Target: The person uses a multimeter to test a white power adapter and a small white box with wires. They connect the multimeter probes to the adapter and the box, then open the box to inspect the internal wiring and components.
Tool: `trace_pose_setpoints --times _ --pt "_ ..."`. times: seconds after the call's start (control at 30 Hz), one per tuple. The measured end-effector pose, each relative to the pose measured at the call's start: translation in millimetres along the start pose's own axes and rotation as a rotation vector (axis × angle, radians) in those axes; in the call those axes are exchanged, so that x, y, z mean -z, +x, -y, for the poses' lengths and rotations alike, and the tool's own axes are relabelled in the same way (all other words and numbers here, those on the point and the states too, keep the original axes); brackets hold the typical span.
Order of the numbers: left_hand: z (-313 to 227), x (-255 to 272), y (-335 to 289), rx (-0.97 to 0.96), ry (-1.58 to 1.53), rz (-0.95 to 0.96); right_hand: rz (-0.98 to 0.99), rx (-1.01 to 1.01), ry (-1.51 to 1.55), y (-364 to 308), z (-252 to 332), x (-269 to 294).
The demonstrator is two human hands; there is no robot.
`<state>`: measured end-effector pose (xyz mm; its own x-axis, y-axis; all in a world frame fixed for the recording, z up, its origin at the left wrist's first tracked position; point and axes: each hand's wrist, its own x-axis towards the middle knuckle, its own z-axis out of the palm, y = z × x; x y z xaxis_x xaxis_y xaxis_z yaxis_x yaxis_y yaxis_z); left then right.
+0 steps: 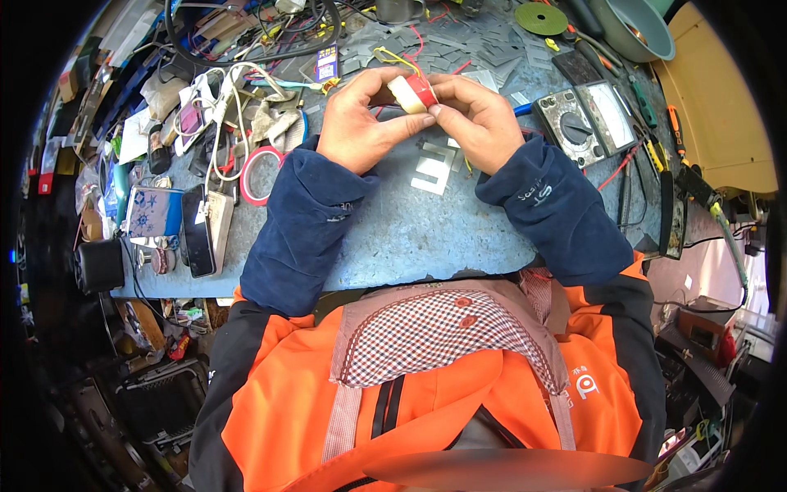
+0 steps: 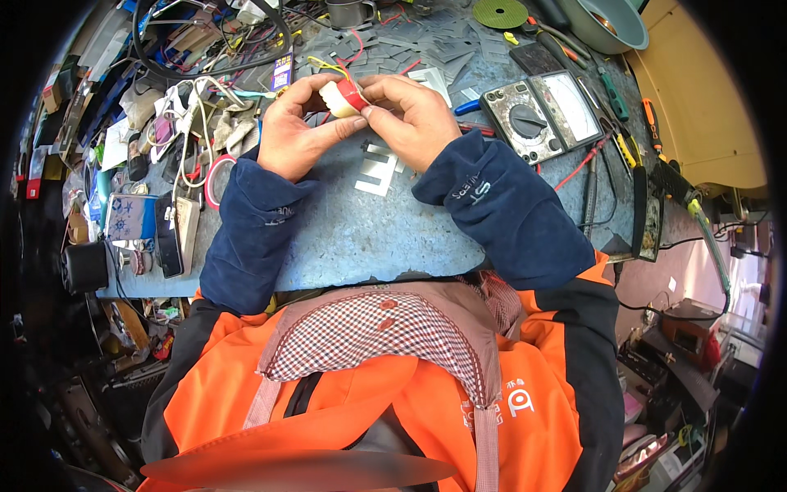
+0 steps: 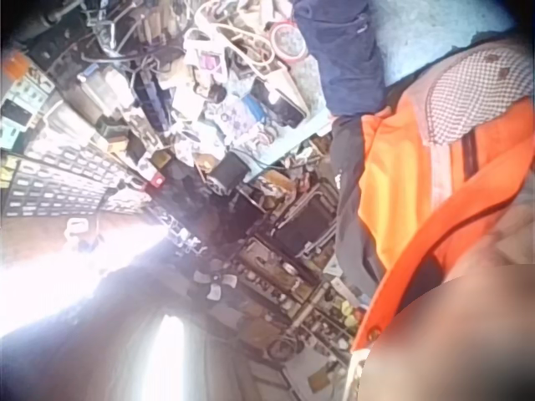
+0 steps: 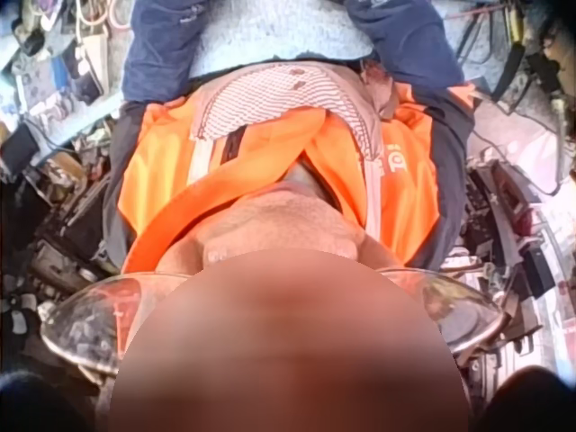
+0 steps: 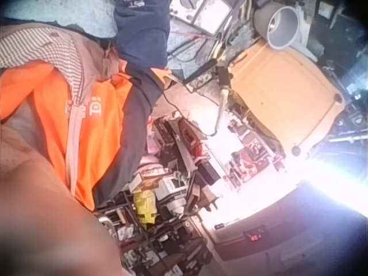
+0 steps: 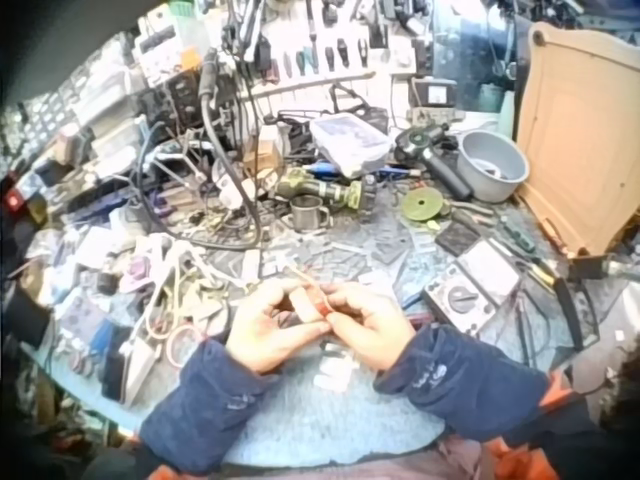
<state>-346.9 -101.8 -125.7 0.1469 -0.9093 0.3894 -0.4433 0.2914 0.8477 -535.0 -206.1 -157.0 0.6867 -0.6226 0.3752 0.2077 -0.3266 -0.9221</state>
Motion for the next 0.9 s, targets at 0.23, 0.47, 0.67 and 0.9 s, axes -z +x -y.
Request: trace_pose_setpoints --times 0.23,0.47,0.67,0.9 --pt "10.8 3.0 3.1 0.219 -0.253 0.118 -0.028 -0.023 -0.061 -0.3 0.4 1.1" --pt "12.8 2.1 4.8 0.27 -0.502 0.074 0.033 -0.079 0.015 0.0 8.7 1.7" --pt "8.3 5.7 6.3 0.276 -0.506 0.063 -0.037 -0.038 0.036 -0.5 5.5 -2.3" --pt "6.7 2.1 3.5 0.077 -0.219 0.008 -0.039 -0.014 -0.053 -0.5 0.9 0.2"
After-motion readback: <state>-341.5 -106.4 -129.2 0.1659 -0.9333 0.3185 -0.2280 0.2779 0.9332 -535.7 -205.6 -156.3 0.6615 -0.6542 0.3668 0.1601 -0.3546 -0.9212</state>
